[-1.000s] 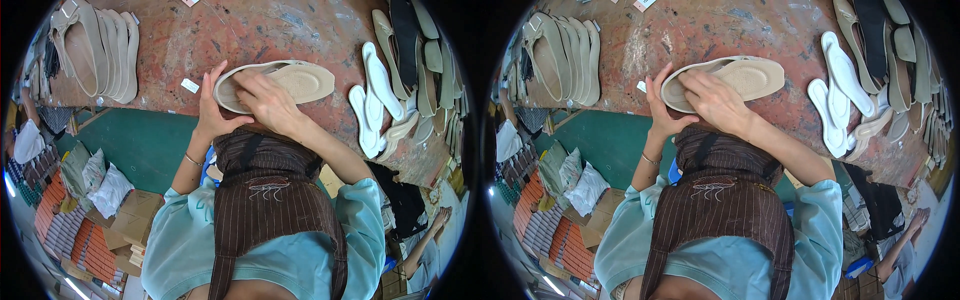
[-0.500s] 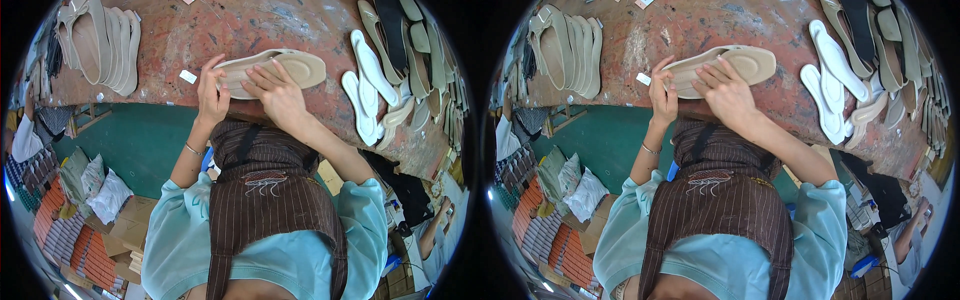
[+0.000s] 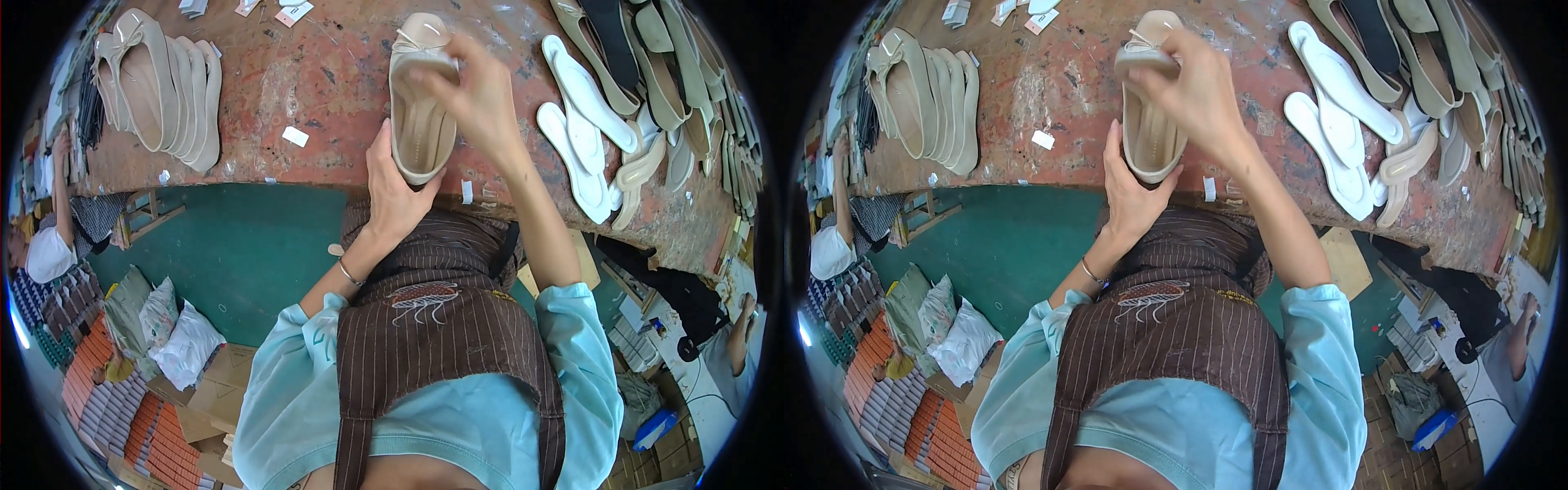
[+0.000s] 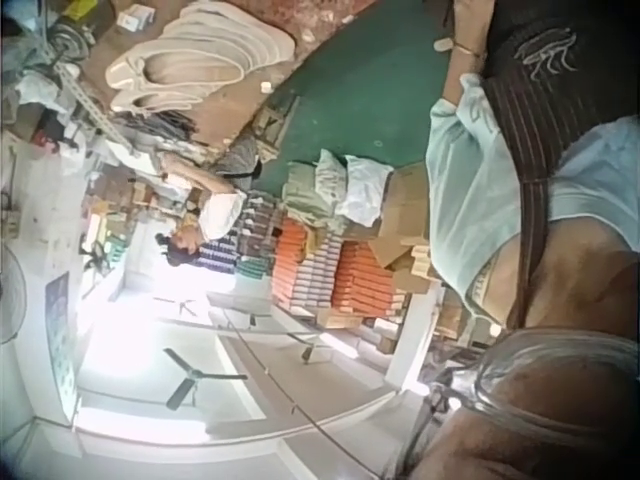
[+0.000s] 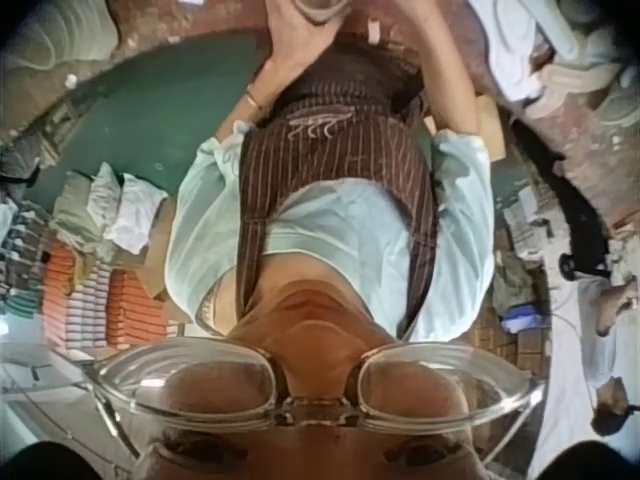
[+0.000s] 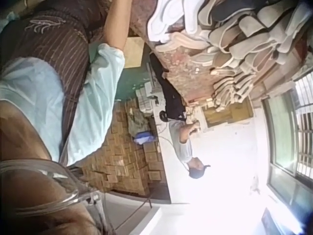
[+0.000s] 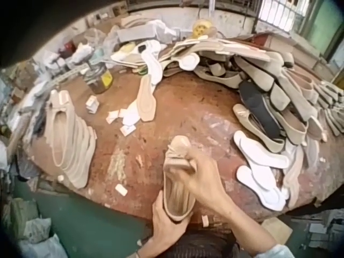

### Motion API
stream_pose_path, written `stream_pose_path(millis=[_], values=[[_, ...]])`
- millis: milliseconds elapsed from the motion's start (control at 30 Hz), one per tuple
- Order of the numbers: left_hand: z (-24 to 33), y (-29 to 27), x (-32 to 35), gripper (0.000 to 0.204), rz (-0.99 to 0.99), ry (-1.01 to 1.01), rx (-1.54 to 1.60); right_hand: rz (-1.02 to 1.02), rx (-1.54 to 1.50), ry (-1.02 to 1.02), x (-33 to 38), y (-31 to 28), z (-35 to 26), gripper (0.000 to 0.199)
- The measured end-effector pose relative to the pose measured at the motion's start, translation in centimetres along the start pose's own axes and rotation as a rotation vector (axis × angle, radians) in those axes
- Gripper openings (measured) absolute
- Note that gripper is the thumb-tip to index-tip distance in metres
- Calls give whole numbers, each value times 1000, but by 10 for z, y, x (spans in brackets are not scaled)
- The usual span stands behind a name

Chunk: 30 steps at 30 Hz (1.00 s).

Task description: The recorder is inserting white insoles into beige ballet flats and applying small labels inside them at a factory workbench.

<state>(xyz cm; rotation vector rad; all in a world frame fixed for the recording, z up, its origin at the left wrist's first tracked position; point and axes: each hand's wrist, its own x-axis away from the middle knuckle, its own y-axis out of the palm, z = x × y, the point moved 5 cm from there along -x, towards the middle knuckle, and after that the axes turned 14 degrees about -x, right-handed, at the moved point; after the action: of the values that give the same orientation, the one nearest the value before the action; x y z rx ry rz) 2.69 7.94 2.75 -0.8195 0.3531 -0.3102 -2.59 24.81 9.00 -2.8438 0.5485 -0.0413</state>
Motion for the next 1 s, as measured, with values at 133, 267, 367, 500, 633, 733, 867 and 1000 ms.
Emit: stream_pose_path(millis=[133,267,367,500,633,733,867,1000], values=[[-7,11,5,111,78,105,-95,-128,416,-318,76,14,-13,29],[-13,25,3,116,185,124,-186,-64,476,-332,71,27,16,27],[-10,26,3,119,165,123,-166,-11,575,-318,26,38,33,26],[-14,27,5,121,186,131,-223,-68,622,-277,20,39,28,46],[-18,30,6,120,202,150,-280,-52,792,-323,45,53,28,55],[-13,29,2,117,203,145,-220,0,858,-281,17,56,35,62],[-11,29,2,112,189,141,-236,-226,714,-24,16,54,40,68],[-22,34,6,109,241,175,-348,-107,927,-269,61,62,32,61]])
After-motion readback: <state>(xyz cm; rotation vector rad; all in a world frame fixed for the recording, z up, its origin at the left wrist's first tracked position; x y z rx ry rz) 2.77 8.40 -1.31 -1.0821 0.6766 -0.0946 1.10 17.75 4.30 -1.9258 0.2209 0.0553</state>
